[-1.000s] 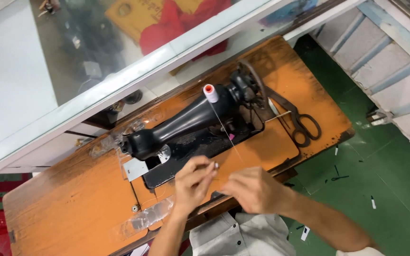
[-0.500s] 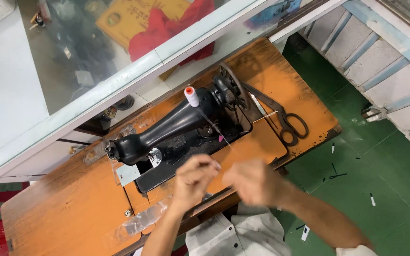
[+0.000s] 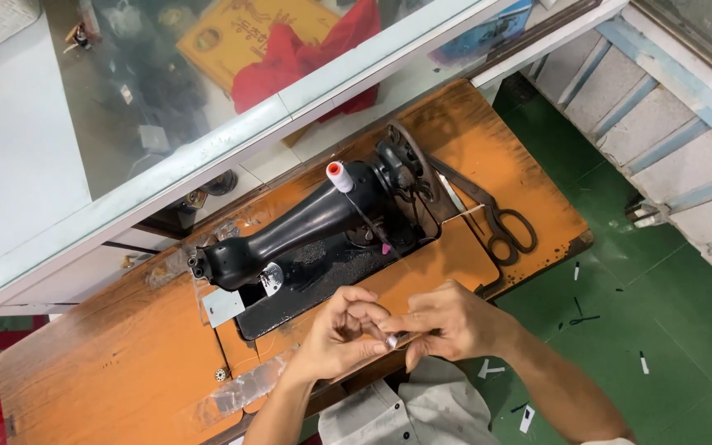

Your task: The person threads a sewing machine by placing a spool of white thread on the spool pin, guiding the thread through the tension discs and take-up lever, and pulling it through the needle eye. The person then rotates the handwheel to test the thread path and picks up a white cloth from a nearby chair.

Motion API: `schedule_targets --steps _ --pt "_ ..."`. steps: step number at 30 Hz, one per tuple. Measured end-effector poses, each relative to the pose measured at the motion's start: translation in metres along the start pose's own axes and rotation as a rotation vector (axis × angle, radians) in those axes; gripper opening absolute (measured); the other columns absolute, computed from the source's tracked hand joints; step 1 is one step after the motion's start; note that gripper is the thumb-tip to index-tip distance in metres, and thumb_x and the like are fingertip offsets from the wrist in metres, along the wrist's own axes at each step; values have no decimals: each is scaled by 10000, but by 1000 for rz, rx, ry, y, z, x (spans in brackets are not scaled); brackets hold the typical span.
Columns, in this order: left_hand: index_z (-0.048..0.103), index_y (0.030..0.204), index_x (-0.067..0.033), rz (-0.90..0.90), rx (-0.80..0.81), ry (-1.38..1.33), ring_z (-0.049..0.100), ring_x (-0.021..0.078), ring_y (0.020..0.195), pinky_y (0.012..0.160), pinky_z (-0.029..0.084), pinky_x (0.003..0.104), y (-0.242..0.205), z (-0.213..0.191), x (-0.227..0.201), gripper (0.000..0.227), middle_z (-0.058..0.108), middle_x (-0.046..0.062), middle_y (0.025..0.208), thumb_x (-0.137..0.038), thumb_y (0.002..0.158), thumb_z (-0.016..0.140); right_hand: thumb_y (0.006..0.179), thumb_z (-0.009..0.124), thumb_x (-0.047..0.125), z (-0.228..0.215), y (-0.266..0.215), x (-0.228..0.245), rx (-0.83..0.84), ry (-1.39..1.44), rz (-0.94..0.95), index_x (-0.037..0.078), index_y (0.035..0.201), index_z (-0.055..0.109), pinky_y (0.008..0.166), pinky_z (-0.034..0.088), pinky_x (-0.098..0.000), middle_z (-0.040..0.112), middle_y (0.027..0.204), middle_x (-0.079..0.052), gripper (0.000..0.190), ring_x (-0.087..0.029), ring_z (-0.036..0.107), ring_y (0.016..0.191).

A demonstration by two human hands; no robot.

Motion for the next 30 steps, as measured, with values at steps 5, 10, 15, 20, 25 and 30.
schedule_targets --steps 5,10,15,20,25,30 --pt "411 1384 -21 -44 30 -147 705 253 892 799 625 359 12 9 15 573 673 218 1095 89 929 741 911 806 287 5 -13 6 -61 -95 -44 152 1259 723 458 295 -276 403 643 40 383 -108 329 526" --pt "476 1360 -6 -14 74 209 735 270 907 761 668 320 42 7 -17 486 692 200 1109 -22 955 745 910 769 232 -3 -37 -6 -246 -218 -23 73 1043 764 433 415 -251 582 698 25 207 -83 452 512" --pt "595 1320 100 441 -615 1330 586 486 1184 1049 464 587 93 -54 -102 789 612 304 1236 -355 772 933 759 787 -44 -37 -80 -34 -685 221 130 -25 957 790 350 469 -224 717 686 -112 199 -82 598 462" --pt "708 1113 -30 568 -669 1106 696 383 1093 1037 481 523 107 -48 -104 208 747 131 1028 -139 950 779 892 663 -48 -54 -138 -78 -944 455 170 -56 1124 697 359 456 -220 703 802 -186 234 -110 540 486" --pt "691 977 -8 707 -522 1025 739 395 952 978 552 487 51 69 -99 365 738 148 938 -348 960 561 990 573 49 -101 -185 -46 -1156 543 42 43 1258 665 446 407 -176 637 831 -97 284 -41 466 564" --pt "613 1137 -8 513 -168 993 671 388 1088 1055 486 507 -44 145 -39 347 676 174 1103 -309 999 508 1074 463 129 -120 -242 -7 -1263 366 123 68 1307 594 477 323 -172 454 764 -82 275 -61 390 479"
Point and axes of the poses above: each hand's wrist, its own y-axis towards the middle knuckle, its own z-axis out of the palm, x = y × z, the point moved 9 cm from there along y, towards the middle knuckle
